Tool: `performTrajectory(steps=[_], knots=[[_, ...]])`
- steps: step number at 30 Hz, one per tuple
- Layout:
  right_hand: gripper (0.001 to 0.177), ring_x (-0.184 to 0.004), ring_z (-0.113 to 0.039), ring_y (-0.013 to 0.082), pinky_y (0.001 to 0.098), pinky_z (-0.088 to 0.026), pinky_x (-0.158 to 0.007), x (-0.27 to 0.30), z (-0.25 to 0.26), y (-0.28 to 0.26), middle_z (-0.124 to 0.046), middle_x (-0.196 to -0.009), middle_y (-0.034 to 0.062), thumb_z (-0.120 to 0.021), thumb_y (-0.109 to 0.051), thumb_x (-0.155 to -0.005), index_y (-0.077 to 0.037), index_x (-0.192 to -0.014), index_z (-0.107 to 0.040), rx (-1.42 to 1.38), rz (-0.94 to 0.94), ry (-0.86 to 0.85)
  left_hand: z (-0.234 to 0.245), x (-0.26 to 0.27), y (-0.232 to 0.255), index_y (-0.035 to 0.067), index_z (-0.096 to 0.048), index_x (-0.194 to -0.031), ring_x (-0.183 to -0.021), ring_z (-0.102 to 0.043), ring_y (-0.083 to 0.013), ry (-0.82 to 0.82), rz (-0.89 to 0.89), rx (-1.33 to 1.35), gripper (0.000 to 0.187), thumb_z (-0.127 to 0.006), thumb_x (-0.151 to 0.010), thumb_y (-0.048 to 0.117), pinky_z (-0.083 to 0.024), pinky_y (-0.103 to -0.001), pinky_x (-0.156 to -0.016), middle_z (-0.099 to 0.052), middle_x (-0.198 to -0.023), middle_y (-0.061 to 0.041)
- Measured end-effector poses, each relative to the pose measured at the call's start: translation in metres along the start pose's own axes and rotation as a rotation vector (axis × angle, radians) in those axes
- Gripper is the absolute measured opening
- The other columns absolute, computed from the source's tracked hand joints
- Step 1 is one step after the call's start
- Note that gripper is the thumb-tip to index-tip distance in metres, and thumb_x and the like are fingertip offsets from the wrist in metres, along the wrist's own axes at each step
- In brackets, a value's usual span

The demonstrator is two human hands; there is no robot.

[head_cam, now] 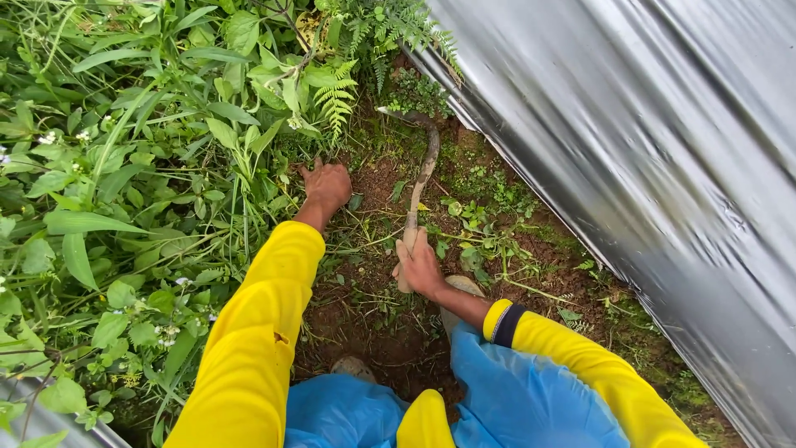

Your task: The person uses a sickle to cut weeds growing along the edge of a plastic-covered garden bed. They pull the cut weeds by hand and toss them aside, clearing the area next to the plastic sheeting.

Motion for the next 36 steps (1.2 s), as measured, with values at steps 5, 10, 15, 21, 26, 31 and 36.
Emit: performTrajectory(steps=[5, 10, 15, 21, 26, 31, 36], knots=[[0.041, -0.056, -0.074, 0.0249, 0.037, -0.066, -0.051, 0.042, -0.038, 0.043, -0.067, -0.077, 0.0181, -0.043, -0.023, -0.111, 0.011, -0.129, -0.03, -0.131, -0.056, -0.358, -0.001, 0.007, -0.011, 0.002, -0.075, -0.123, -0.154, -0.035, -0.0388, -0.006, 0.006, 0.004, 0.037, -0.047, -0.102, 0.016, -0.021, -0.071, -0.119, -0.067, -0.141, -0.022], [0.033, -0.06, -0.074, 0.0231, 0.0348, -0.067, -0.053, 0.018, -0.017, 0.007, -0.066, -0.084, 0.0167, -0.042, -0.019, -0.111, 0.006, -0.13, -0.032, -0.074, -0.038, -0.236, 0.001, 0.018, -0.022, 0.002, -0.076, -0.122, -0.153, -0.037, -0.0415, 0.026, -0.039, -0.02, 0.036, -0.05, -0.101, 0.016, -0.021, -0.073, -0.118, -0.068, -0.138, -0.022], [0.033, -0.062, -0.074, 0.0217, 0.0341, -0.066, -0.057, 0.004, -0.004, -0.006, -0.067, -0.085, 0.0155, -0.039, -0.022, -0.113, 0.005, -0.13, -0.032, -0.074, -0.008, -0.066, -0.001, 0.034, -0.024, 0.005, -0.071, -0.132, -0.153, -0.037, -0.0414, 0.046, -0.079, -0.035, 0.04, -0.048, -0.101, 0.015, -0.026, -0.071, -0.117, -0.066, -0.143, -0.022], [0.062, -0.069, -0.077, 0.0204, 0.0357, -0.068, -0.062, 0.072, -0.045, 0.03, -0.071, -0.093, 0.0208, -0.039, -0.028, -0.113, 0.022, -0.142, -0.02, 0.106, -0.086, -0.591, 0.039, 0.075, -0.031, 0.006, -0.067, -0.138, -0.148, -0.043, -0.043, 0.113, -0.099, -0.053, 0.04, -0.059, -0.101, 0.019, -0.036, -0.069, -0.112, -0.066, -0.14, -0.021], [0.038, -0.057, -0.074, 0.0209, 0.0318, -0.065, -0.049, 0.03, -0.032, 0.022, -0.067, -0.088, 0.0193, -0.047, -0.018, -0.109, 0.009, -0.132, -0.033, -0.031, -0.055, -0.268, 0.036, 0.088, -0.049, 0.02, -0.068, -0.138, -0.132, -0.055, -0.033, 0.263, -0.196, -0.171, 0.036, -0.059, -0.104, 0.025, -0.048, -0.058, -0.102, -0.067, -0.135, -0.015], [0.037, -0.061, -0.072, 0.0205, 0.0331, -0.067, -0.056, -0.002, -0.017, -0.027, -0.062, -0.091, 0.0197, -0.041, -0.012, -0.11, 0.013, -0.134, -0.027, -0.102, 0.036, -0.079, 0.033, 0.11, -0.066, 0.021, -0.071, -0.133, -0.124, -0.057, -0.0291, 0.314, -0.267, -0.245, 0.032, -0.057, -0.105, 0.027, -0.052, -0.049, -0.097, -0.066, -0.134, -0.014], [0.05, -0.06, -0.073, 0.0254, 0.0386, -0.068, -0.054, 0.031, -0.06, 0.019, -0.066, -0.085, 0.0212, -0.046, -0.018, -0.11, 0.012, -0.141, -0.022, -0.062, -0.037, -0.366, 0.042, 0.129, -0.071, 0.018, -0.073, -0.129, -0.119, -0.057, -0.0267, 0.332, -0.256, -0.282, 0.031, -0.057, -0.106, 0.03, -0.053, -0.044, -0.095, -0.067, -0.127, -0.014]])
Point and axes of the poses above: each hand's wrist, its own x-axis away from the middle knuckle, its own z-axis out of the back of the hand, y = z × x, the point moved 5 cm from there along -x, towards the middle knuckle
